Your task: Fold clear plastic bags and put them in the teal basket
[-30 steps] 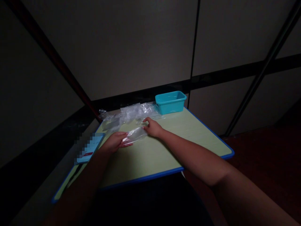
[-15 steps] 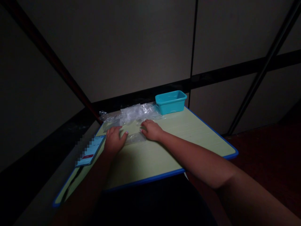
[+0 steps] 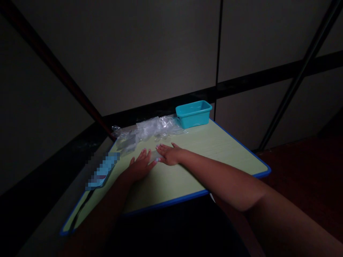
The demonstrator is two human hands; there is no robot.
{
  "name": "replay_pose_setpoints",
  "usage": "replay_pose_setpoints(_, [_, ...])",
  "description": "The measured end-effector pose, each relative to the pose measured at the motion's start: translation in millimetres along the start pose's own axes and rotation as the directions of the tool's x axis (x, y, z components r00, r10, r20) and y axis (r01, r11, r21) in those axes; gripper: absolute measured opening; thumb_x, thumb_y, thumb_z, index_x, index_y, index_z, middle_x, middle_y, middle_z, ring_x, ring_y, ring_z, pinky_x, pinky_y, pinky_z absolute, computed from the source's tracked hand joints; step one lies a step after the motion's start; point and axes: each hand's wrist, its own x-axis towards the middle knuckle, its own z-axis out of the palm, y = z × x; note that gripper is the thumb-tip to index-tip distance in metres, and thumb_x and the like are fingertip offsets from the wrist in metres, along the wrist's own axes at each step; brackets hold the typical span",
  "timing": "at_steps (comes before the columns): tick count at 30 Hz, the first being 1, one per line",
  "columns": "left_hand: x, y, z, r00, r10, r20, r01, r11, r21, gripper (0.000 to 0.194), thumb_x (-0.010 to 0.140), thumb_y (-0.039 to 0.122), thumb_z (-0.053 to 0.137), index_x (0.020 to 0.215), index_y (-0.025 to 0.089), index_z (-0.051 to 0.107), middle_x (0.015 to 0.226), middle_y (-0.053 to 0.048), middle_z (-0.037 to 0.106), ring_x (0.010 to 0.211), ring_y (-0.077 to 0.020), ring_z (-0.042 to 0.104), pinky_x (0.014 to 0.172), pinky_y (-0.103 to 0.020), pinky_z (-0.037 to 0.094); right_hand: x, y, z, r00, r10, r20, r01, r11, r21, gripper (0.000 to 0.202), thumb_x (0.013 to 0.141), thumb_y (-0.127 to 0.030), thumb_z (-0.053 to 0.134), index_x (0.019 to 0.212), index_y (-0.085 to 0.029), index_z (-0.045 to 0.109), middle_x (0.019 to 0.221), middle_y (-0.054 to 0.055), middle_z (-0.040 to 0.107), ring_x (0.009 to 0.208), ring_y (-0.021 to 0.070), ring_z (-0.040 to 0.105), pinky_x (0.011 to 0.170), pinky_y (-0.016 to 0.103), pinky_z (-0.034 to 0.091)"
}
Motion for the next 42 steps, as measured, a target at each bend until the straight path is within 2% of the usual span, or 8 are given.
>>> replay_pose_setpoints(7, [2,-7,-0.1,0.966,-0.253,-0.055,0.256,0.966,0.036,0.083,0.085,0.064,0.015,0.143,0.005,0.022,0.148,-0.023,0.017,0.138,-0.0322,0.012,0.105,-0.061,0.011,1,2,1,1.0,-0.003,-0.016,0.003,1.0,0.027,0.054,0.095,-0.035,0.027,0.146,-0.023,0.016,0.151,0.007,0.013,0.138,0.0211,0.008,0.107,0.057,0.011])
replay_pose_setpoints(11, [4,-10,-1.0,0.945,-0.299,-0.134,0.299,0.954,-0.017,0.083,0.084,0.065,0.018,0.141,0.004,0.026,0.147,-0.026,0.017,0.138,-0.0344,0.011,0.104,-0.062,0.01,2,5,4,0.998,-0.028,-0.057,0.03,0.999,0.035,0.053,0.093,-0.031,0.03,0.145,-0.022,0.02,0.15,0.008,0.017,0.138,0.0217,0.011,0.106,0.057,0.013])
replay_pose_setpoints(14, [4,-7,-3.2,0.962,-0.202,-0.185,0.195,0.979,-0.056,0.076,0.087,0.059,0.021,0.142,0.007,0.022,0.148,-0.024,0.012,0.139,-0.0323,0.007,0.103,-0.062,0.015,4,8,7,0.994,-0.045,-0.095,0.05,0.997,0.058,0.053,0.092,-0.03,0.033,0.143,-0.021,0.025,0.149,0.009,0.022,0.137,0.0238,0.015,0.106,0.058,0.016])
replay_pose_setpoints(17, [3,2,-4.1,0.985,0.019,-0.171,-0.03,0.998,-0.063,0.069,0.09,0.053,0.025,0.144,0.012,0.016,0.151,-0.017,0.006,0.14,-0.0269,0.003,0.106,-0.054,0.016,7,14,13,0.991,-0.06,-0.117,0.067,0.996,0.058,0.053,0.092,-0.032,0.035,0.143,-0.021,0.026,0.148,0.009,0.023,0.137,0.0244,0.016,0.106,0.057,0.014])
replay_pose_setpoints(19, [2,9,-3.2,0.973,0.159,-0.167,-0.172,0.983,-0.07,0.067,0.091,0.052,0.023,0.145,0.014,0.013,0.152,-0.013,0.004,0.14,-0.0244,0.002,0.108,-0.051,0.012,10,18,16,0.988,-0.079,-0.13,0.087,0.994,0.059,0.054,0.091,-0.032,0.037,0.143,-0.022,0.027,0.148,0.008,0.024,0.137,0.0244,0.017,0.107,0.055,0.013])
replay_pose_setpoints(22, [3,15,-0.5,0.963,0.252,-0.093,-0.261,0.959,-0.108,0.065,0.092,0.049,0.018,0.145,0.014,0.008,0.152,-0.012,0.004,0.14,-0.0236,0.003,0.109,-0.051,0.009,12,21,18,0.987,-0.086,-0.132,0.096,0.993,0.067,0.054,0.09,-0.031,0.039,0.143,-0.025,0.028,0.148,0.006,0.025,0.137,0.026,0.016,0.107,0.057,0.011])
replay_pose_setpoints(36, [7,6,3.3,0.994,0.075,-0.079,-0.083,0.99,-0.111,0.071,0.09,0.055,0.021,0.144,0.009,0.015,0.15,-0.021,0.007,0.14,-0.0273,0.005,0.106,-0.056,0.013,6,16,9,0.996,-0.057,-0.07,0.06,0.997,0.039,0.055,0.092,-0.035,0.034,0.145,-0.024,0.021,0.15,0.006,0.02,0.138,0.0252,0.013,0.107,0.057,0.011])
replay_pose_setpoints(42, [5,6,-0.3,0.986,0.116,-0.116,-0.131,0.982,-0.135,0.067,0.09,0.055,0.022,0.144,0.015,0.019,0.151,-0.017,0.008,0.14,-0.0268,0.005,0.106,-0.056,0.011,5,16,11,0.995,-0.053,-0.082,0.057,0.997,0.055,0.056,0.092,-0.037,0.033,0.144,-0.022,0.022,0.149,0.008,0.022,0.137,0.0251,0.015,0.105,0.058,0.014])
